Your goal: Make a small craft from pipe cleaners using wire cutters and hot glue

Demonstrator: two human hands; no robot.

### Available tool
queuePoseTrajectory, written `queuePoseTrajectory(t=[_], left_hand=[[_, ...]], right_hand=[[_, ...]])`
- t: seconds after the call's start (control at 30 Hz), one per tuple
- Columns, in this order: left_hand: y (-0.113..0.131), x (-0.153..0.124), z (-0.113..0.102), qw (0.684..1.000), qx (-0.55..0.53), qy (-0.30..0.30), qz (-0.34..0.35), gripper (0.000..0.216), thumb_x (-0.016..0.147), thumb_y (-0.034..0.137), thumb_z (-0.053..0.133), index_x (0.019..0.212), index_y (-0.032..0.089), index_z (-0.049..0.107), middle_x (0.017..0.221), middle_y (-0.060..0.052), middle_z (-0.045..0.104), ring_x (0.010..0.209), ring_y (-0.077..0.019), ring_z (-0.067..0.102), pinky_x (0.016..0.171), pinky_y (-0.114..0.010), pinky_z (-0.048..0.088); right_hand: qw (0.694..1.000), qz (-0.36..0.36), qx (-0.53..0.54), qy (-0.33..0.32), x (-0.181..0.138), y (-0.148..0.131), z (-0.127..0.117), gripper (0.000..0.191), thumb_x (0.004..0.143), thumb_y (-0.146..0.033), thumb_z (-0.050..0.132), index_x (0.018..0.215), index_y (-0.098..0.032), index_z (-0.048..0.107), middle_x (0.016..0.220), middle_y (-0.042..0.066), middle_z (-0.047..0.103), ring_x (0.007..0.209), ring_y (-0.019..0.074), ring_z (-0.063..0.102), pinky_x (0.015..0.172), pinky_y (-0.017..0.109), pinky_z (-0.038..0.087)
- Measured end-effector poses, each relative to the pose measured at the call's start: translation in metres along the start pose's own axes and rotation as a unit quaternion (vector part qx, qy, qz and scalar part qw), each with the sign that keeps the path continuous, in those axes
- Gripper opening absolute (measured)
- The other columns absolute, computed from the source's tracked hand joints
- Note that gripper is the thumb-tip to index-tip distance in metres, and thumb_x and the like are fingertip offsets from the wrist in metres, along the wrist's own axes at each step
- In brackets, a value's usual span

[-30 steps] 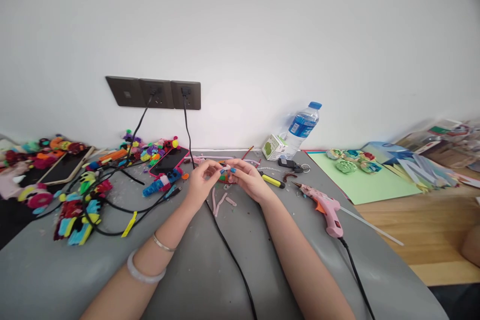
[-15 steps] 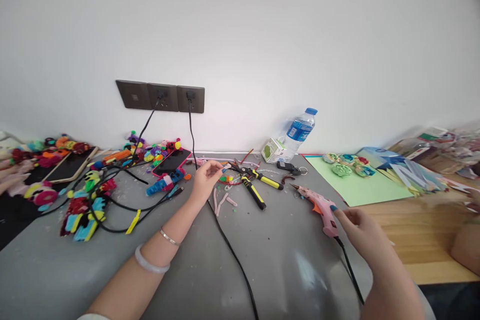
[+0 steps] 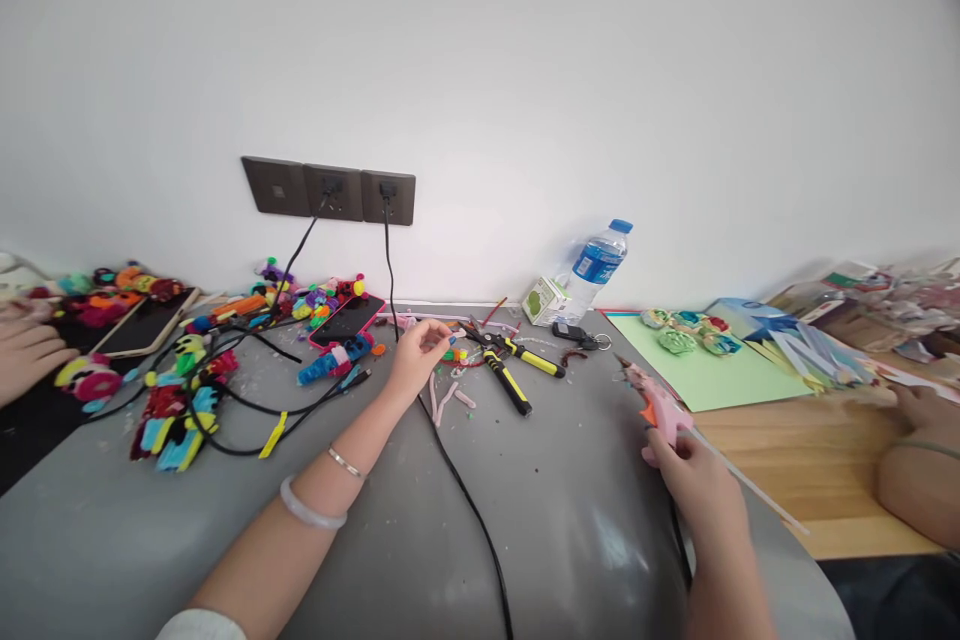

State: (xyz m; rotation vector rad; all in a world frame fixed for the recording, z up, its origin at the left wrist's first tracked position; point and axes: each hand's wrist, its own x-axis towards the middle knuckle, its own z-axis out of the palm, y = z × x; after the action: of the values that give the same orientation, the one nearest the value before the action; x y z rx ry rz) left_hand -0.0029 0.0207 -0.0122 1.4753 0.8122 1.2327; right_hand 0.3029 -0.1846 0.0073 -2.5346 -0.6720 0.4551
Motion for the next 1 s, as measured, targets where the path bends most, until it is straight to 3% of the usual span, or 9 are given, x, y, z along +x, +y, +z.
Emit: queuePoseTrajectory(t=[0.1, 0.17, 0.27, 0.4, 0.47, 0.6, 0.83, 1.0], left_hand=[[-0.002, 0.002, -0.001, 1.000, 0.009, 0.000, 0.001, 0.009, 0.071, 0.021, 0.063, 0.078, 0.016, 0.061, 0.081, -0.003, 0.064, 0.074, -0.0150, 0.060, 0.066, -0.024, 0.047], [-0.003, 0.003, -0.002, 1.000, 0.016, -0.007, 0.004, 0.008, 0.072, 0.021, 0.062, 0.078, 0.017, 0.061, 0.080, -0.003, 0.064, 0.074, -0.0151, 0.061, 0.066, -0.024, 0.047], [-0.002, 0.002, -0.002, 0.999, 0.020, -0.023, 0.015, 0.006, 0.073, 0.020, 0.062, 0.079, 0.017, 0.061, 0.080, -0.002, 0.064, 0.076, -0.0153, 0.061, 0.067, -0.024, 0.049], [-0.001, 0.000, -0.001, 0.999, 0.018, -0.033, 0.023, 0.008, 0.074, 0.021, 0.063, 0.080, 0.017, 0.061, 0.081, -0.003, 0.064, 0.075, -0.0154, 0.061, 0.065, -0.024, 0.049], [-0.001, -0.001, 0.000, 0.999, 0.017, -0.034, 0.024, 0.009, 0.075, 0.023, 0.063, 0.081, 0.017, 0.061, 0.082, -0.003, 0.065, 0.075, -0.0154, 0.061, 0.064, -0.024, 0.049], [0.000, -0.002, 0.001, 0.998, 0.024, -0.040, 0.033, 0.009, 0.076, 0.024, 0.063, 0.081, 0.017, 0.061, 0.082, -0.003, 0.065, 0.074, -0.0142, 0.061, 0.060, -0.022, 0.048], [0.005, -0.007, 0.006, 0.997, 0.040, -0.054, 0.037, 0.007, 0.077, 0.022, 0.062, 0.081, 0.017, 0.062, 0.081, -0.002, 0.065, 0.069, -0.0126, 0.061, 0.059, -0.021, 0.047], [0.008, -0.009, 0.008, 0.994, 0.066, -0.069, 0.046, 0.004, 0.078, 0.021, 0.061, 0.080, 0.017, 0.061, 0.082, -0.002, 0.066, 0.069, -0.0124, 0.061, 0.059, -0.021, 0.046]], right_hand=[[0.990, 0.013, 0.119, 0.078, -0.016, -0.005, 0.015, 0.027, 0.069, -0.046, 0.056, 0.069, -0.020, 0.064, 0.074, 0.010, 0.071, 0.069, 0.0286, 0.062, 0.058, 0.036, 0.042], [0.957, -0.037, 0.273, 0.087, -0.027, -0.014, 0.031, 0.026, 0.068, -0.042, 0.056, 0.076, -0.019, 0.065, 0.080, 0.008, 0.071, 0.067, 0.0227, 0.059, 0.060, 0.033, 0.043], [0.897, -0.106, 0.429, -0.001, -0.040, -0.034, 0.057, 0.022, 0.066, -0.040, 0.061, 0.071, -0.019, 0.058, 0.071, 0.005, 0.066, 0.058, 0.0160, 0.052, 0.055, 0.029, 0.041], [0.832, -0.176, 0.509, -0.133, -0.058, -0.059, 0.082, 0.023, 0.076, -0.040, 0.061, 0.070, -0.020, 0.053, 0.062, 0.002, 0.061, 0.053, 0.0128, 0.049, 0.052, 0.025, 0.040], [0.829, -0.208, 0.489, -0.174, -0.065, -0.067, 0.086, 0.027, 0.079, -0.045, 0.063, 0.085, -0.019, 0.058, 0.059, 0.000, 0.059, 0.051, 0.0127, 0.048, 0.051, 0.025, 0.040], [0.853, -0.276, 0.393, -0.202, -0.070, -0.071, 0.089, 0.043, 0.082, -0.049, 0.064, 0.107, -0.014, 0.062, 0.052, -0.006, 0.047, 0.049, 0.0114, 0.041, 0.049, 0.024, 0.034], [0.859, -0.309, 0.345, -0.217, -0.069, -0.069, 0.095, 0.048, 0.089, -0.058, 0.050, 0.101, -0.013, 0.062, 0.053, -0.005, 0.045, 0.048, 0.0106, 0.037, 0.047, 0.024, 0.032], [0.870, -0.311, 0.316, -0.218, -0.074, -0.073, 0.089, 0.054, 0.085, -0.064, 0.050, 0.096, -0.013, 0.063, 0.052, -0.004, 0.046, 0.047, 0.0113, 0.038, 0.047, 0.024, 0.034]])
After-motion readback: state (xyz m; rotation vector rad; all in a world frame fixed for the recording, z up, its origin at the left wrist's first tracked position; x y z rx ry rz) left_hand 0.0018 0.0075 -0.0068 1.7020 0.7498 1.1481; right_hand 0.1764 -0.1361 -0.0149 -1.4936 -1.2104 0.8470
